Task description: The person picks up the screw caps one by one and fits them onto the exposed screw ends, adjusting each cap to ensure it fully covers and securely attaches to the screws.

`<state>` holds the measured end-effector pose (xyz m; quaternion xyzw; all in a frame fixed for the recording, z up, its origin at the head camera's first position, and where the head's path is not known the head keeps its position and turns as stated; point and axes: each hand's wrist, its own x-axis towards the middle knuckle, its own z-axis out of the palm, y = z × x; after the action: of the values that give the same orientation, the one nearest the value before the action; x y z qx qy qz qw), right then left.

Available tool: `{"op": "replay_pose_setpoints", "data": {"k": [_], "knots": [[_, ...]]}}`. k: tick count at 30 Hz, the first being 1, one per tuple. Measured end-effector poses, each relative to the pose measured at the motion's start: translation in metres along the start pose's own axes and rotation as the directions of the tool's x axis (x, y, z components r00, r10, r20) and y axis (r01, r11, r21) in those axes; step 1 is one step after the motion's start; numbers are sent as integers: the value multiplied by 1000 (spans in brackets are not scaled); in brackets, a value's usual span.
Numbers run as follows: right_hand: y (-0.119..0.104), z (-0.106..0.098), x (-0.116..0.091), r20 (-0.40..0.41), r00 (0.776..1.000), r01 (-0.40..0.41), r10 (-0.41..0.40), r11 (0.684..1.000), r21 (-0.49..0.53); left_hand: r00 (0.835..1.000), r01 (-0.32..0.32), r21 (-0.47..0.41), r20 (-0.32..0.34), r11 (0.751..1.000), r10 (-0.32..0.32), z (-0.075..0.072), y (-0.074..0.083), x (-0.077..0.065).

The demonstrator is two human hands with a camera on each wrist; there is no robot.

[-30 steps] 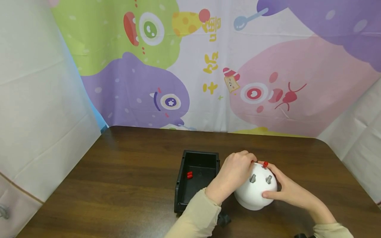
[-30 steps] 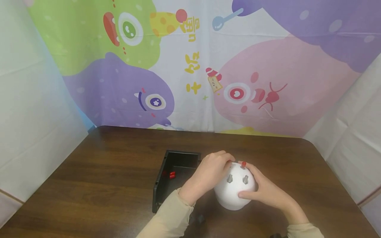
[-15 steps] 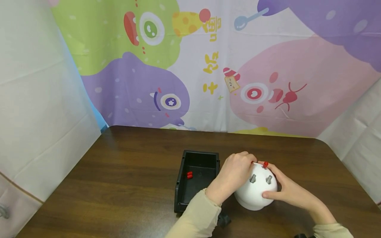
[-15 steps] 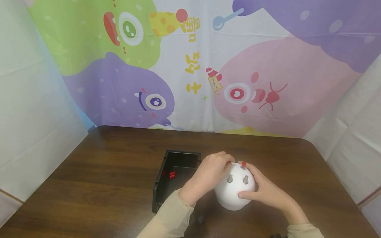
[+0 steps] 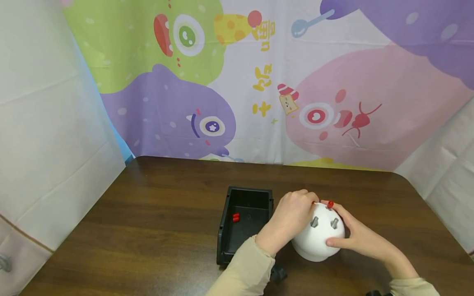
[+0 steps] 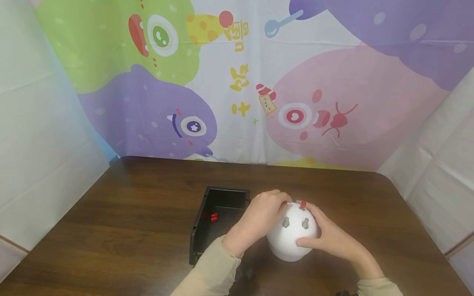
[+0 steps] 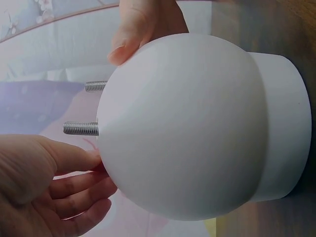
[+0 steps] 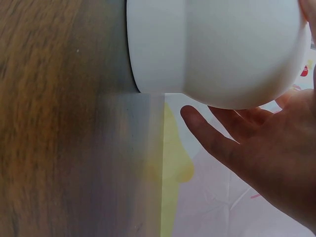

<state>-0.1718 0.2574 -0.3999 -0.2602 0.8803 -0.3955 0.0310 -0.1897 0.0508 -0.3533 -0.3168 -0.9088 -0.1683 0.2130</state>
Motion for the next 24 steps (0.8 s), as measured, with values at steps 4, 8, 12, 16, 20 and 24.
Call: {"op": "replay_pose_setpoints", "data": {"k": [4,8,12,16,20,24], "knots": [[0,0,0,-1,1000,-10,10,1000,-4,1000,8,-24,-5,1000,-8,0,0,-1],[1,0,0,0,1000,-9,9,1000,1,1000,29,-43,-7,999,-30,0,-1,-2],[2,0,0,5,1000,-4,4,1000,9,999,54,-57,4,997,-54,0,-2,-2],[2,0,1,4,1000,1,-1,1000,9,999,54,-51,3,997,-54,1,-2,-3],[2,0,1,5,1000,0,0,1000,9,999,52,-50,3,997,-52,1,-3,-3],[2,0,1,3,1000,-7,7,1000,-3,999,52,-59,6,997,-52,2,-3,-2]]}}
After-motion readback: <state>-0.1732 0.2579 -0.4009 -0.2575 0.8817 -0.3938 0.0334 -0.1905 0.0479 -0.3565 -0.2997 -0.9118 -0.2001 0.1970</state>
